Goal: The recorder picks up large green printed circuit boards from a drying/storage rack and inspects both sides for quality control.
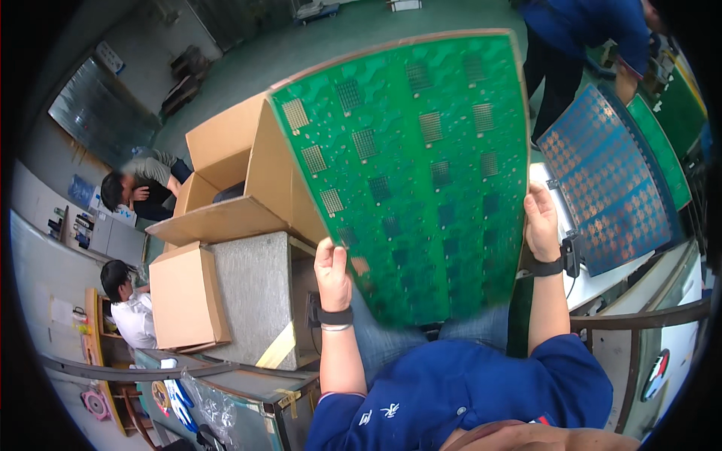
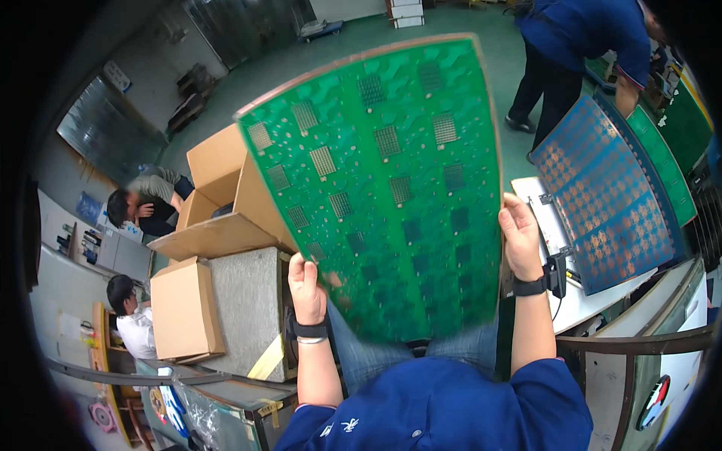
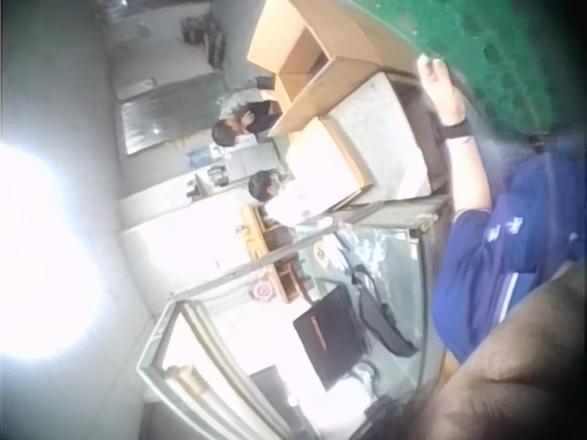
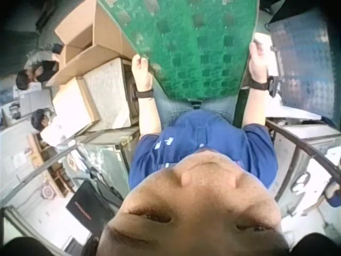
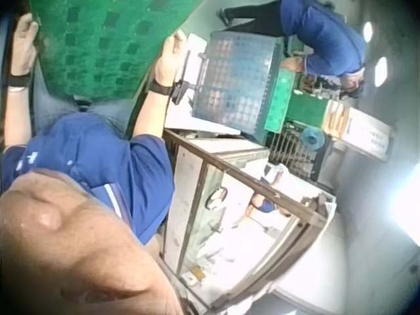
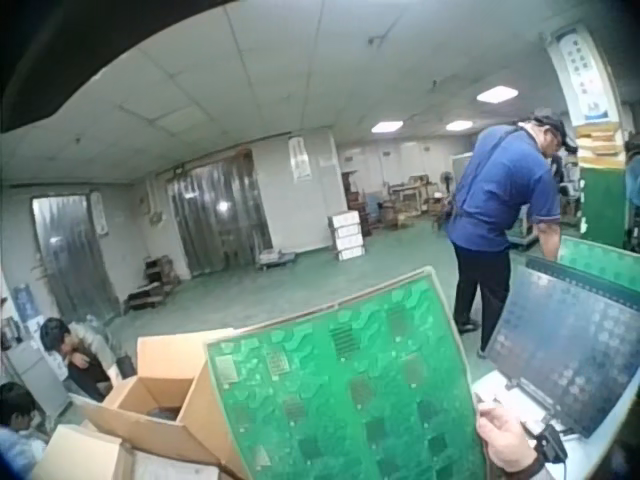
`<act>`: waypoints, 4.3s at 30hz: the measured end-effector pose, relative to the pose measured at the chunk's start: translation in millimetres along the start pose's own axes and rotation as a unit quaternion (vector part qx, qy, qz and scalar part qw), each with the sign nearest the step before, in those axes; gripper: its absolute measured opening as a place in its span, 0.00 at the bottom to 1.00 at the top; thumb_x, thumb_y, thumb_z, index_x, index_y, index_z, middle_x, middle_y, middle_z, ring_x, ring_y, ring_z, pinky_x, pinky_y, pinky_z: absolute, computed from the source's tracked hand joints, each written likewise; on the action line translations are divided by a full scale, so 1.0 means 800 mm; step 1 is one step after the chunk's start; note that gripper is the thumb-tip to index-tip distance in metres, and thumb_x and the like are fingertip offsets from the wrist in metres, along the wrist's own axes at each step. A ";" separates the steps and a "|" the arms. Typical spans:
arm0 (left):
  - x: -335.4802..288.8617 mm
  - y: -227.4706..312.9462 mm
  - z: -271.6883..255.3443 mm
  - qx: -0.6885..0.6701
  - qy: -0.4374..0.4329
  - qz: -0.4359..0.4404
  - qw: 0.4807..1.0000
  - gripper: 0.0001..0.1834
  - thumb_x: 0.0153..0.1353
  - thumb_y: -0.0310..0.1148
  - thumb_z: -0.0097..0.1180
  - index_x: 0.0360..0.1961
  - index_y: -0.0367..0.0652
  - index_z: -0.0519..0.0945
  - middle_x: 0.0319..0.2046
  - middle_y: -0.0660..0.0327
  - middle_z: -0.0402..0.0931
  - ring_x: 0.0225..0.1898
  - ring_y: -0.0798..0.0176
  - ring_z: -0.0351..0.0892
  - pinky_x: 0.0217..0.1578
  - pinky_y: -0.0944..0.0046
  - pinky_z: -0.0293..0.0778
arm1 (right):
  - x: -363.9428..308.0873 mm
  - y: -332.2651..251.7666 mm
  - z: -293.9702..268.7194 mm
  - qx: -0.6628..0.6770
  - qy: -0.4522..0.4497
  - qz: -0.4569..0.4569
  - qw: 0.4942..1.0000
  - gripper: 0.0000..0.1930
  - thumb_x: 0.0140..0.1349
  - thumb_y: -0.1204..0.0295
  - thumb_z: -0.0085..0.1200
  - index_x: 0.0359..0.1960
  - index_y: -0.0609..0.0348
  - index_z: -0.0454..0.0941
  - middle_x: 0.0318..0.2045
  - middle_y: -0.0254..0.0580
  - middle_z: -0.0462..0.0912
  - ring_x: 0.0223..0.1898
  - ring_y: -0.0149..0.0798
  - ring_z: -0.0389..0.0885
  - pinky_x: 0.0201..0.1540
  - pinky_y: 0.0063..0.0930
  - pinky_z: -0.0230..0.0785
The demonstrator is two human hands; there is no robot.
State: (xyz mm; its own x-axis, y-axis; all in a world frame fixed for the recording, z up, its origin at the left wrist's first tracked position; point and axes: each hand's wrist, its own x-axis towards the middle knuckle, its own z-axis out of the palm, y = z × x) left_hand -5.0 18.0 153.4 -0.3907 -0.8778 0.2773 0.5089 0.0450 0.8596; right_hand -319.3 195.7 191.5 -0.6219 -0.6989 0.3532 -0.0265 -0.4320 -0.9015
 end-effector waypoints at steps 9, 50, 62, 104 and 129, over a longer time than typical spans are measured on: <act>0.045 -0.019 0.012 0.245 -0.142 0.301 0.911 0.10 0.63 0.29 0.48 0.42 0.39 0.77 0.57 0.51 0.64 0.57 0.58 0.65 0.58 0.62 0.60 | 0.082 0.094 -0.115 0.199 -0.252 -0.177 0.930 0.17 0.69 0.70 0.34 0.56 0.61 0.63 0.56 0.46 0.67 0.57 0.39 0.68 0.61 0.37 0.60; 0.012 -0.002 0.027 0.036 0.024 -0.065 0.997 0.23 0.69 0.38 0.39 0.58 0.34 0.63 0.52 0.55 0.70 0.50 0.63 0.72 0.50 0.63 0.69 | 0.008 0.019 -0.009 0.037 -0.020 0.087 0.995 0.21 0.64 0.74 0.45 0.59 0.57 0.64 0.47 0.38 0.75 0.47 0.27 0.73 0.52 0.20 0.65; 0.009 0.014 0.036 -0.061 0.006 -0.062 0.996 0.22 0.67 0.34 0.44 0.59 0.35 0.64 0.51 0.58 0.71 0.49 0.67 0.72 0.50 0.67 0.69 | 0.006 0.027 -0.034 0.013 -0.023 0.102 0.994 0.18 0.63 0.79 0.44 0.56 0.64 0.64 0.52 0.44 0.72 0.53 0.33 0.69 0.57 0.27 0.60; -0.042 -0.213 -0.117 0.718 0.048 -0.073 0.691 0.12 0.52 0.32 0.53 0.39 0.51 0.81 0.41 0.62 0.76 0.49 0.56 0.71 0.53 0.57 0.61 | 0.008 0.072 0.027 -0.258 -0.014 0.105 0.960 0.19 0.65 0.74 0.44 0.56 0.69 0.65 0.48 0.41 0.75 0.48 0.29 0.70 0.52 0.23 0.62; -0.002 -0.207 -0.107 0.738 0.052 -0.155 0.655 0.07 0.52 0.32 0.52 0.31 0.53 0.81 0.32 0.65 0.77 0.39 0.58 0.74 0.40 0.58 0.69 | 0.087 0.405 0.071 -0.490 0.084 0.053 0.866 0.21 0.59 0.76 0.46 0.56 0.55 0.67 0.36 0.59 0.78 0.36 0.58 0.78 0.37 0.44 0.71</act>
State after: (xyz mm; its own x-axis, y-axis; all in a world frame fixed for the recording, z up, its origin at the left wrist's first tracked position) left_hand -22.9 -28.7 -26.3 -0.2057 -0.9782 0.0275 -0.9081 0.2013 0.3672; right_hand -326.8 -25.4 -61.9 -0.7649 -0.5761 0.2882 -0.5623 0.3790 -0.7350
